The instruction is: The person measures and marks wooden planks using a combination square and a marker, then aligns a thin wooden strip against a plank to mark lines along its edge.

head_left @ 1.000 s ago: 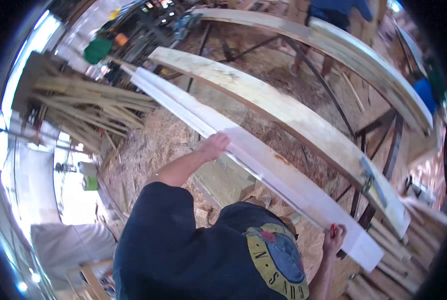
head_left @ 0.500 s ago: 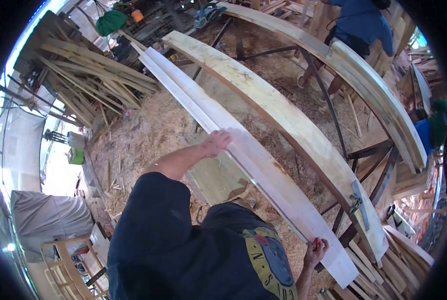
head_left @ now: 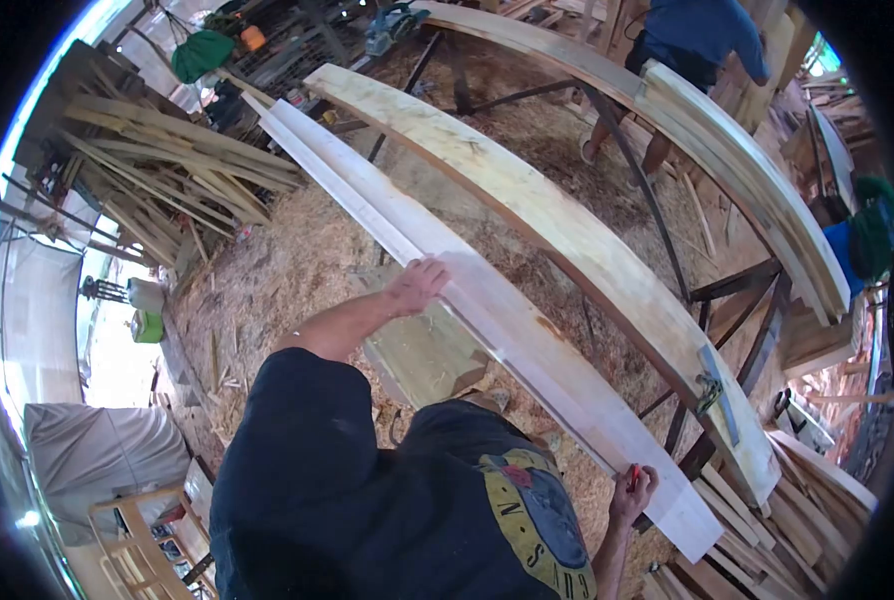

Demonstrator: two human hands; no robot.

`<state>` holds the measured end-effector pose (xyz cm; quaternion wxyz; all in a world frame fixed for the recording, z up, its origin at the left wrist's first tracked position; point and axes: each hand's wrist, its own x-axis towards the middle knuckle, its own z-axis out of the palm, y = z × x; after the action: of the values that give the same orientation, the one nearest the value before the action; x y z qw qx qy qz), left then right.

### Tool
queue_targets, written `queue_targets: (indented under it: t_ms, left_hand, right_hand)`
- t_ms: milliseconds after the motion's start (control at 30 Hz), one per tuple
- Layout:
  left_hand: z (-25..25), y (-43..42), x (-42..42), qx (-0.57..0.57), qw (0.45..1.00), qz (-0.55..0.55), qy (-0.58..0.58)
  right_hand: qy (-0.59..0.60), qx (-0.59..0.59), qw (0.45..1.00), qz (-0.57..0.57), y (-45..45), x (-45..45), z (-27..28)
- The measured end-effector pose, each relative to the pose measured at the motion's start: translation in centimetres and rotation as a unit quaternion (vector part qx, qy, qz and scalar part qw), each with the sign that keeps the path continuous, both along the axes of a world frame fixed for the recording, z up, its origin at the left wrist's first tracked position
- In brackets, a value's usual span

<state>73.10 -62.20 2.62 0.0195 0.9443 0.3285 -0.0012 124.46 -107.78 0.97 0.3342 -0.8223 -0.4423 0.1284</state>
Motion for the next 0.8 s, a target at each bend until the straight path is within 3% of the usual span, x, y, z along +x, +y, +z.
queue_targets:
  t_ms: [400, 600, 700, 800]
  left_hand:
    - [-0.7, 0.0, -0.8, 0.031, 0.999, -0.004, 0.01]
    - [0.9, -0.2, -0.4, -0.028, 0.999, 0.017, 0.012]
    - [0.7, -0.1, -0.4, -0.036, 0.999, -0.002, -0.019]
    - [-1.3, 0.3, -0.8, 0.005, 1.0, -0.001, 0.004]
  right_hand:
    - [0.001, -0.004, 1.0, -0.007, 0.3, -0.2, 0.3]
    - [0.027, -0.006, 0.999, -0.016, 0.4, -0.5, 0.9]
    - [-0.028, 0.013, 0.999, -0.007, 0.7, -0.6, 0.6]
    - [-0.005, -0.009, 1.0, -0.02, 0.7, -0.9, 1.5]
